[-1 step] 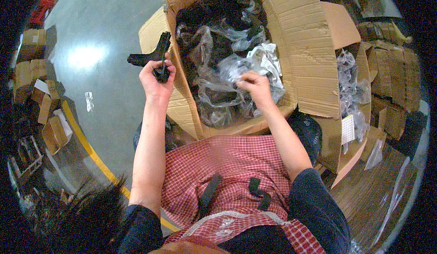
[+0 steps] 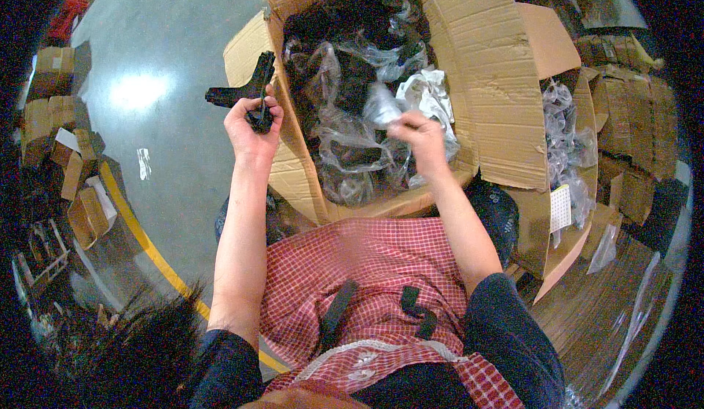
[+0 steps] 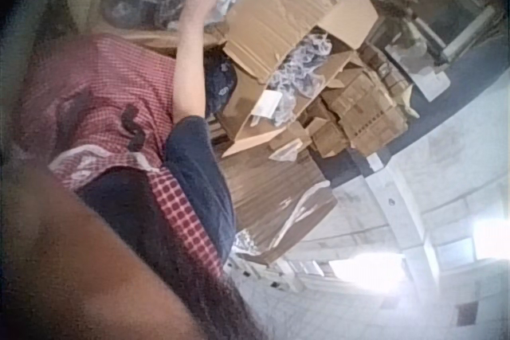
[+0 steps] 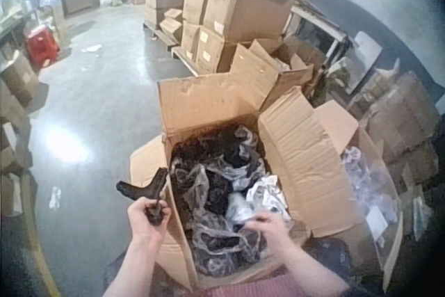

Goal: The person wipes black metal brackets with a white cloth, places them into plastic bags, and seals the bags with adhesive labels while sitting among cardboard boxes.

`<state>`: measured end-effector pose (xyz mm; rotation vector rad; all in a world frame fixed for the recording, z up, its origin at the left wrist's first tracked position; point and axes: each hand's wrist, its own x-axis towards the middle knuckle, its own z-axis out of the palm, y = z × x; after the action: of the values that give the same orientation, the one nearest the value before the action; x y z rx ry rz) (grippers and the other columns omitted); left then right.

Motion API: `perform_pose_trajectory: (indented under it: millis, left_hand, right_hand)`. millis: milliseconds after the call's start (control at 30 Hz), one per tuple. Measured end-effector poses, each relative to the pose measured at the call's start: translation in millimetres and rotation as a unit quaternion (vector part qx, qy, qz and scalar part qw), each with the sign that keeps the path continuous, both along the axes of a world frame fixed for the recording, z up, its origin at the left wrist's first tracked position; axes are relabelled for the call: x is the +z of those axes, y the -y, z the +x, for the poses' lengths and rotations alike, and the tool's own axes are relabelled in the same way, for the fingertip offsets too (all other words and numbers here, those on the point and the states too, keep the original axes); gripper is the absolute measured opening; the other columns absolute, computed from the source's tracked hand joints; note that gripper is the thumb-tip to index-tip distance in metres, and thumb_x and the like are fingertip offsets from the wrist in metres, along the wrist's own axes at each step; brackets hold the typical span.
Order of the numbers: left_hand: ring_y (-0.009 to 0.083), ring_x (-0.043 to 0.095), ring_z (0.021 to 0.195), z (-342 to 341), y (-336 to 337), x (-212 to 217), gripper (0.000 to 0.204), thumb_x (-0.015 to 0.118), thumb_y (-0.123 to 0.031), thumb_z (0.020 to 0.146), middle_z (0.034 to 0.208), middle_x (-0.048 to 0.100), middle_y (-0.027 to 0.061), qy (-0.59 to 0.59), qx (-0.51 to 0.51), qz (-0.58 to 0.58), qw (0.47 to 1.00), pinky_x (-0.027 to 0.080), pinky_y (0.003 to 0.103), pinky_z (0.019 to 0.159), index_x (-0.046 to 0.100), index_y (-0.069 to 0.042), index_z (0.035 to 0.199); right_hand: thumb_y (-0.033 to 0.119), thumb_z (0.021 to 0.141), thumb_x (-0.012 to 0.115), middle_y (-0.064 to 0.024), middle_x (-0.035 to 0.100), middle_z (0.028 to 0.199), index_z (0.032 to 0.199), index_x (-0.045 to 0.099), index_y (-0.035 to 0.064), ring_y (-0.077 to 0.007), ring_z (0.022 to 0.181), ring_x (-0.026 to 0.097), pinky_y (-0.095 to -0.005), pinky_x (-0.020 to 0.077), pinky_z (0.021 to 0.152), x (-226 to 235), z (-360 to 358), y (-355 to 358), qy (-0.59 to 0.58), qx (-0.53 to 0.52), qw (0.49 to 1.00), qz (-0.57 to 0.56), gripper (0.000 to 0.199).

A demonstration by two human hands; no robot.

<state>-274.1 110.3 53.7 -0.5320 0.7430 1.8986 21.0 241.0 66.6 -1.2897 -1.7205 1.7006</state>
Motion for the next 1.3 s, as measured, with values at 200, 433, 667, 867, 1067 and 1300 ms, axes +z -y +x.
perform_pose_trajectory:
  millis: [200,433,667,867,1067,1300]
  left_hand:
    - [0.0215,0.062,0.077,-1.8,0.7,-2.8,0.037,0.055,-0.005,0.080,0.104,0.065,0.0153,0.038,-0.003,0.055,0.998,0.050,0.032,0.067,0.052,0.007,0.115]
    - [0.0214,0.063,0.078,0.6,-4.7,-1.1,0.041,0.056,-0.010,0.081,0.107,0.066,0.0154,0.068,0.011,0.081,0.994,0.047,0.030,0.070,0.054,0.005,0.119]
    - [0.0248,0.064,0.083,-6.0,3.4,-4.9,0.052,0.058,-0.016,0.080,0.112,0.064,0.0181,0.103,-0.005,0.205,0.973,0.050,0.035,0.075,0.050,0.005,0.128]
    - [0.0234,0.064,0.080,6.2,-4.1,0.4,0.044,0.058,-0.017,0.082,0.106,0.067,0.0167,-0.089,-0.047,0.063,0.993,0.048,0.034,0.072,0.055,0.005,0.120]
    - [0.0240,0.065,0.079,14.1,-8.6,3.4,0.034,0.058,-0.014,0.082,0.102,0.069,0.0166,-0.097,-0.055,0.030,0.993,0.049,0.034,0.070,0.059,0.003,0.112]
    - [0.0229,0.065,0.080,10.1,-1.2,-1.3,0.031,0.060,-0.008,0.082,0.100,0.069,0.0145,-0.057,-0.052,0.001,0.997,0.051,0.036,0.072,0.059,0.001,0.112]
  right_hand:
    - [0.015,0.084,0.062,-0.0147,0.059,0.133,0.124,0.059,-0.0006,-0.0322,0.128,0.048,-0.0530,0.0305,0.114,78.0,24.7,-44.2,-0.492,-0.174,0.826,-0.213,0.043]
    - [0.013,0.095,0.055,-0.0149,0.060,0.129,0.126,0.057,-0.0010,-0.0306,0.120,0.053,-0.0502,0.0417,0.104,60.6,52.2,-68.4,-0.318,-0.201,0.901,-0.214,0.033]
    - [0.005,0.078,0.060,-0.0036,0.064,0.086,0.088,0.063,0.0077,-0.0217,0.088,0.059,-0.0427,0.0464,0.092,83.9,84.3,-66.0,-0.590,-0.129,0.761,-0.237,0.011]
    - [0.028,0.092,0.065,-0.0142,0.068,0.102,0.118,0.057,-0.0014,-0.0283,0.093,0.063,-0.0445,0.0513,0.083,43.2,82.3,-61.3,0.025,-0.173,0.980,-0.098,0.040]
    - [0.045,0.085,0.071,-0.0241,0.063,0.125,0.131,0.056,0.0021,-0.0359,0.111,0.063,-0.0452,0.0500,0.093,5.1,87.0,3.3,0.477,0.296,0.774,0.295,0.065]
    - [0.012,0.093,0.062,-0.0092,0.070,0.104,0.109,0.067,0.0003,-0.0169,0.098,0.065,-0.0311,0.0518,0.084,102.1,83.3,-18.7,0.002,-0.184,0.962,0.202,0.021]
